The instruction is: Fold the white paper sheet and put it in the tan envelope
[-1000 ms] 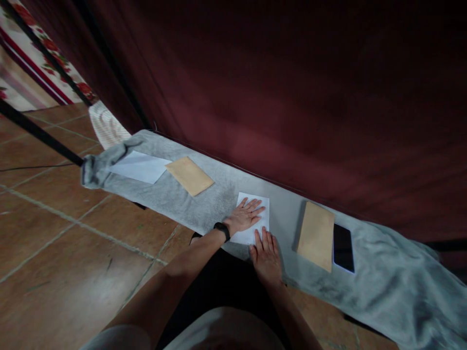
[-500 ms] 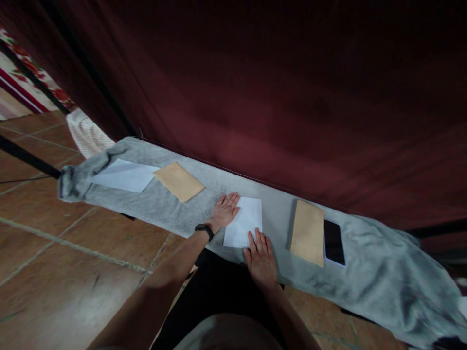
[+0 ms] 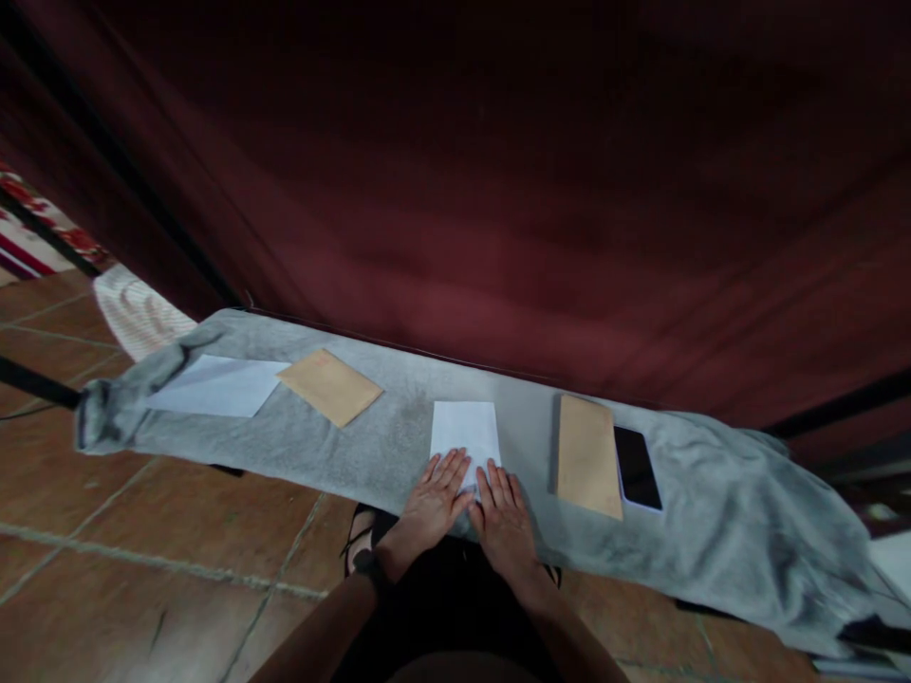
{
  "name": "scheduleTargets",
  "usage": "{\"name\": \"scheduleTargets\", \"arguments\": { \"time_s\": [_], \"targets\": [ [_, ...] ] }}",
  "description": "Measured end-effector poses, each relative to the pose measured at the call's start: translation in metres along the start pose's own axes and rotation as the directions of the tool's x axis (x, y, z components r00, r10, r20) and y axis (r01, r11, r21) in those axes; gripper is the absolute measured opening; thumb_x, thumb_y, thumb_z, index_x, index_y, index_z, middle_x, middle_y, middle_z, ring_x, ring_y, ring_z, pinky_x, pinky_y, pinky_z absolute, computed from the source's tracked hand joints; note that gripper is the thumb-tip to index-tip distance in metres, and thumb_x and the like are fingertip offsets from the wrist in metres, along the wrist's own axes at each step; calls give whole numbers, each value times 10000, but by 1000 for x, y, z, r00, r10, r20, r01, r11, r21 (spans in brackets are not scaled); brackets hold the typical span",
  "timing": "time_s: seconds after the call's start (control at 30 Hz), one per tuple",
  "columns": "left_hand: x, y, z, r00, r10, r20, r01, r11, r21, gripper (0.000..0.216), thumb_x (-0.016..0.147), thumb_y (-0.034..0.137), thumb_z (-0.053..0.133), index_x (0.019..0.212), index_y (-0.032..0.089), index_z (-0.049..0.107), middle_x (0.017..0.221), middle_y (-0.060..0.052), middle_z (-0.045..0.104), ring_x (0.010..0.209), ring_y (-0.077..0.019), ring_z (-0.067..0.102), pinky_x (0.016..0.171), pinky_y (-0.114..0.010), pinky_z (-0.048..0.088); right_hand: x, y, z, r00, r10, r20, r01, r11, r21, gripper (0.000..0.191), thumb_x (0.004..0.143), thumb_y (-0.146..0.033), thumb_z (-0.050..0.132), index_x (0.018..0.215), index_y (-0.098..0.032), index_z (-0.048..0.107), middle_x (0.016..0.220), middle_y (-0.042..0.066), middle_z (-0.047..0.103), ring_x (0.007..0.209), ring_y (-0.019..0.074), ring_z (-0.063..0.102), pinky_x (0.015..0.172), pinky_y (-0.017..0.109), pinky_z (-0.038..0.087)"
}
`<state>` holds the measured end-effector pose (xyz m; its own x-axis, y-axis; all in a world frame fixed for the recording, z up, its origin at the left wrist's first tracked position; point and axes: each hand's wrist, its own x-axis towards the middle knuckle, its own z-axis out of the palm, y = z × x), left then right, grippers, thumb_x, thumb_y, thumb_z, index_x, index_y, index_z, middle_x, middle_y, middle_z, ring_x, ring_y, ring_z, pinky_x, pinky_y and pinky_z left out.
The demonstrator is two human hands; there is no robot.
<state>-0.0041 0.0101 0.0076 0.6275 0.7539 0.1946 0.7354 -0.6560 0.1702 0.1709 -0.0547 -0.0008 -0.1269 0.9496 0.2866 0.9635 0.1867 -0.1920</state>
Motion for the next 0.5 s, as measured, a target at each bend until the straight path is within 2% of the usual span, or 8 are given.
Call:
{"name": "scheduleTargets", "arguments": {
  "time_s": [0.13, 0.3, 0.4, 0.5],
  "targets": [
    [-16, -18, -8, 998, -56, -28, 57, 997, 46, 619, 1034, 495, 309, 1545, 149, 348, 1581, -139, 400, 1470, -251, 370, 1210, -469, 322, -6, 6, 0, 998, 25, -61, -26, 1000, -8, 566, 1042, -412, 400, 1514, -100, 419, 1558, 158, 430, 1425, 284, 434, 1190, 475, 334],
    [-33, -41, -12, 993, -106, -49, 109, 992, 68, 600, 1034, 440, 307, 1576, 182, 291, 1571, -132, 413, 1459, -260, 387, 1207, -503, 321, -17, 13, -2, 995, 31, -94, -34, 999, -29, 589, 1043, -412, 393, 1532, -83, 380, 1520, 181, 479, 1406, 296, 459, 1171, 483, 358],
    [-35, -38, -13, 985, -151, -80, 155, 986, 54, 611, 1031, 429, 311, 1594, 202, 238, 1558, -126, 439, 1454, -263, 397, 1205, -520, 319, -21, 16, -3, 995, 36, -94, -39, 999, -28, 577, 1049, -411, 370, 1532, -96, 384, 1528, 178, 469, 1412, 299, 453, 1164, 488, 365],
    [-26, -20, -14, 983, -147, -115, 149, 989, 10, 609, 1040, 400, 288, 1601, 181, 198, 1575, -130, 416, 1470, -254, 369, 1212, -505, 313, -19, 15, -7, 995, 53, -88, -55, 998, -11, 562, 1056, -395, 344, 1529, -95, 388, 1539, 175, 455, 1427, 295, 434, 1169, 496, 357]
  ]
}}
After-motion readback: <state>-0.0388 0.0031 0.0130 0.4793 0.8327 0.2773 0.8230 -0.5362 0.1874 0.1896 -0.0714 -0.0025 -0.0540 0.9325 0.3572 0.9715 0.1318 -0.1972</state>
